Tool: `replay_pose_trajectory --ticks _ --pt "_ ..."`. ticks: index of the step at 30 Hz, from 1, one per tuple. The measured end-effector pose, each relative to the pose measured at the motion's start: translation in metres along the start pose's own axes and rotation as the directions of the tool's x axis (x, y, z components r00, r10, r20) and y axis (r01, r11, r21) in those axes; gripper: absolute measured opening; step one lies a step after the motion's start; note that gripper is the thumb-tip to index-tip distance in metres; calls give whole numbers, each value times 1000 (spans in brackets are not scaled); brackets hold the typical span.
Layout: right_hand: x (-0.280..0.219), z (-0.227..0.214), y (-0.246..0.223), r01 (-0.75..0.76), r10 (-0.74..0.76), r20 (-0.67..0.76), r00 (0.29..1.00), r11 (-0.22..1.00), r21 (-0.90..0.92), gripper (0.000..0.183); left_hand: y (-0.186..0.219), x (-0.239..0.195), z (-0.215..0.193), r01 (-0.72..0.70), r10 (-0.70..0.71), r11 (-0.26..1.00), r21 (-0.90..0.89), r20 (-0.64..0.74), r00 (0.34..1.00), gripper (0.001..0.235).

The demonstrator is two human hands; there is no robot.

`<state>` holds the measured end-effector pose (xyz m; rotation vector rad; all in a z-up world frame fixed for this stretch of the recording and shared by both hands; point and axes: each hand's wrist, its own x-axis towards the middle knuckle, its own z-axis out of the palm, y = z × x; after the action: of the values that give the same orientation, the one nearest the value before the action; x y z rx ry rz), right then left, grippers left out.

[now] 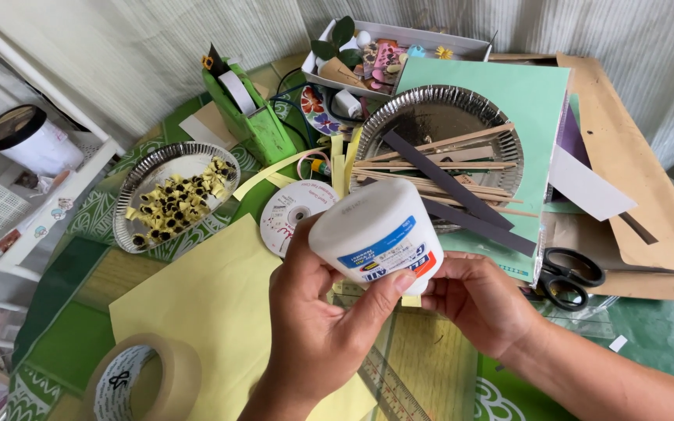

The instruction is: Rolling and gluing small strips of yellow paper to create decorative craft items

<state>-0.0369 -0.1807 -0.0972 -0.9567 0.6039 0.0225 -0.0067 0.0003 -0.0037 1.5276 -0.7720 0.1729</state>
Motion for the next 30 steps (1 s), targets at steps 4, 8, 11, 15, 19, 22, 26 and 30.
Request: replay_pose_trajectory --ticks 4,8,11,15,19,22,26,30 --pt "3 -4 4 21 -21 23 1000 1000 -8 18 1 -1 2 7 -7 999 -32 15 1000 44" --pt "7 -8 7 50 -51 47 998 999 18 15 0 0 2 -8 8 1000 8 11 1000 42" --pt "8 -9 8 50 -52 56 997 998 33 14 -1 1 -1 0 0 1000 0 22 1000 43" --pt "9 -10 6 66 -69 59 996 997 47 14 -4 8 -8 120 -138 969 -217 -73 988 57" --pt "6 -4 1 87 -88 8 996 996 30 27 -19 35 -35 116 -236 910 -397 -268 934 114" --pt "15 -7 4 173 -175 -28 984 983 -53 15 -60 60 -67 173 -495 731 -660 -339 800 111" --pt "25 -14 16 268 -265 35 963 960 -86 11 -132 89 -100 68 -798 303 -950 -214 563 30" --pt "22 -8 16 252 -253 9 968 962 -106 9 -142 110 -105 63 -923 190 -980 -156 351 31"
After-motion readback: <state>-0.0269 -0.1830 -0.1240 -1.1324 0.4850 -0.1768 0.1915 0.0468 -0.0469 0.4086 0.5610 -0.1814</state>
